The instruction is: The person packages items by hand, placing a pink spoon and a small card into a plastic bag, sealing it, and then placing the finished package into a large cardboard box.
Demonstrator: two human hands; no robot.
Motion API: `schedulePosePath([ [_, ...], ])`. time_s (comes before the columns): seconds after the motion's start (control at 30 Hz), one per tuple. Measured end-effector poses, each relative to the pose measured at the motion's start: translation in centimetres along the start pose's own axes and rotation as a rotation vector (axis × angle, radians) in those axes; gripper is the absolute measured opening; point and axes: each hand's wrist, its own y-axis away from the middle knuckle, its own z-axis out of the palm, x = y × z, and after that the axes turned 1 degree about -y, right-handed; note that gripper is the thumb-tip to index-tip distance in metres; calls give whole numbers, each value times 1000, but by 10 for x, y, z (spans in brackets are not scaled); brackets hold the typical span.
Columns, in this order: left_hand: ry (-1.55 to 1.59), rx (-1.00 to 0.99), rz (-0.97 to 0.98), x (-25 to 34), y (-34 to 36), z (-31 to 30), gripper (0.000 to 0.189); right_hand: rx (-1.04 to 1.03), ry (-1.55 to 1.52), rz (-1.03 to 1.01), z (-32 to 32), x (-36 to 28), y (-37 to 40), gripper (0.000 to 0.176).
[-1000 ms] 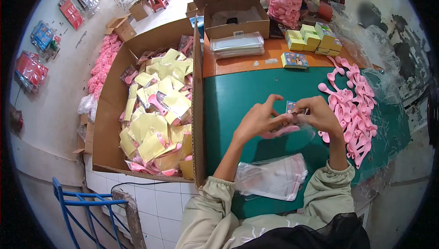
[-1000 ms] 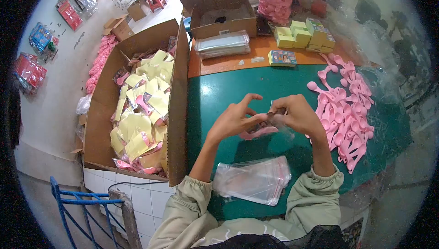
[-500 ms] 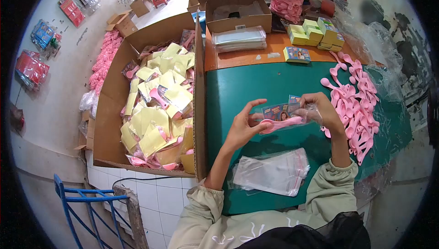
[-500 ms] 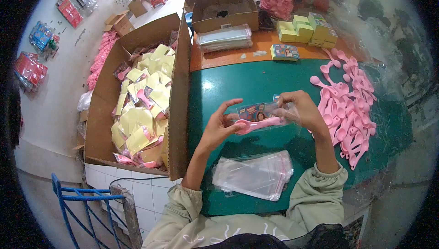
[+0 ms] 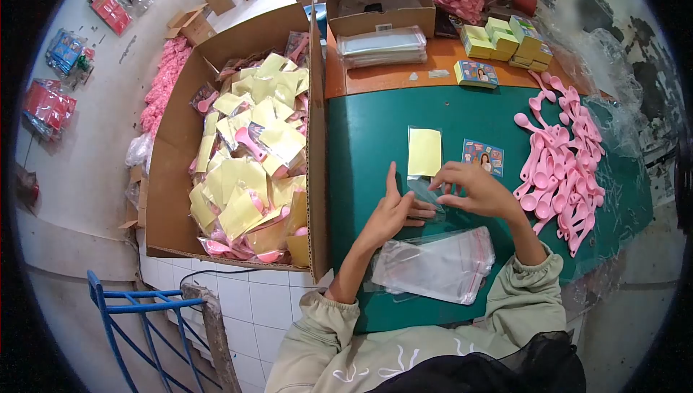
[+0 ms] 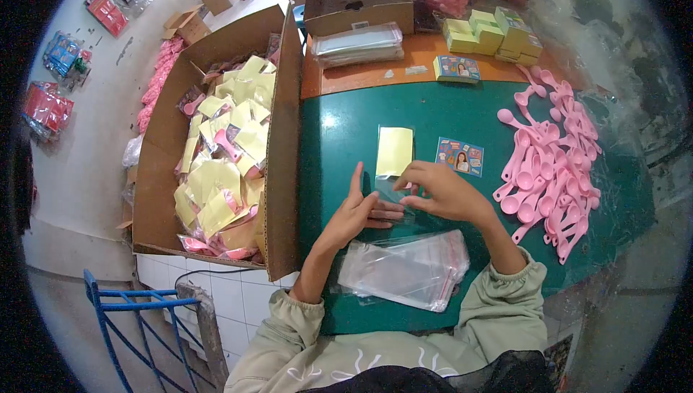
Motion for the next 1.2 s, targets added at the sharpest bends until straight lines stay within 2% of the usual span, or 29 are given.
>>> schedulePosePath([
  [0.13, -55, -36, 9, 5, 9, -4, 62, 15, 0, 74, 20, -4, -5, 20],
  [0.2, -74, -14, -20, 8, 10, -4, 61, 45, -18, 31, 31, -7, -8, 18],
  [0.33, 116, 17, -103, 11, 9, -1, 62, 62, -71, 22, 43, -4, -9, 18],
  [0.43, 186, 15, -81, 10, 9, 1, 63, 83, -23, -11, 45, -7, -7, 17],
  [0.5, 232, 15, -89, 12, 8, 3, 64, 158, 149, -142, 48, -9, -7, 17],
  [0.63, 67, 25, -27, -3, -8, -5, 69, 187, 362, -306, 54, -11, -6, 17],
  [0.7, -28, -26, 40, -10, -18, -9, 75, 161, 294, -308, 53, -10, -2, 16],
  [0.73, -58, 12, 56, -11, -18, -8, 74, 153, 264, -305, 51, -9, 1, 16],
  [0.8, -118, 77, 82, -8, -15, -2, 72, 30, -23, -204, 33, -16, 14, 14],
  [0.83, -3, 81, 58, 2, -7, 3, 62, -31, -165, -154, 19, -20, 22, 13],
  [0.9, -7, -3, 6, 7, -6, 0, 58, -34, -270, -98, -16, -8, 48, 12],
  [0.93, -8, -43, -18, 10, -6, 0, 56, 52, -377, -123, -38, 5, 66, 11],
  [0.97, -31, -58, -21, 12, -3, 3, 43, 153, -618, 106, -65, 12, 91, 11],
  [1.0, -41, -84, -8, 9, -5, 3, 39, 315, -515, 99, -94, 24, 113, 5],
  [1.07, -64, -135, 19, 5, -9, 1, 33, 685, -257, 415, -156, 83, 163, 11],
  [1.1, -43, -130, 16, 8, -9, 3, 28, 856, 177, 611, -190, 161, 221, 15],
  [1.2, -32, -128, -1, 9, -9, 7, 28, 840, 482, 944, -188, 136, 217, 23],
])
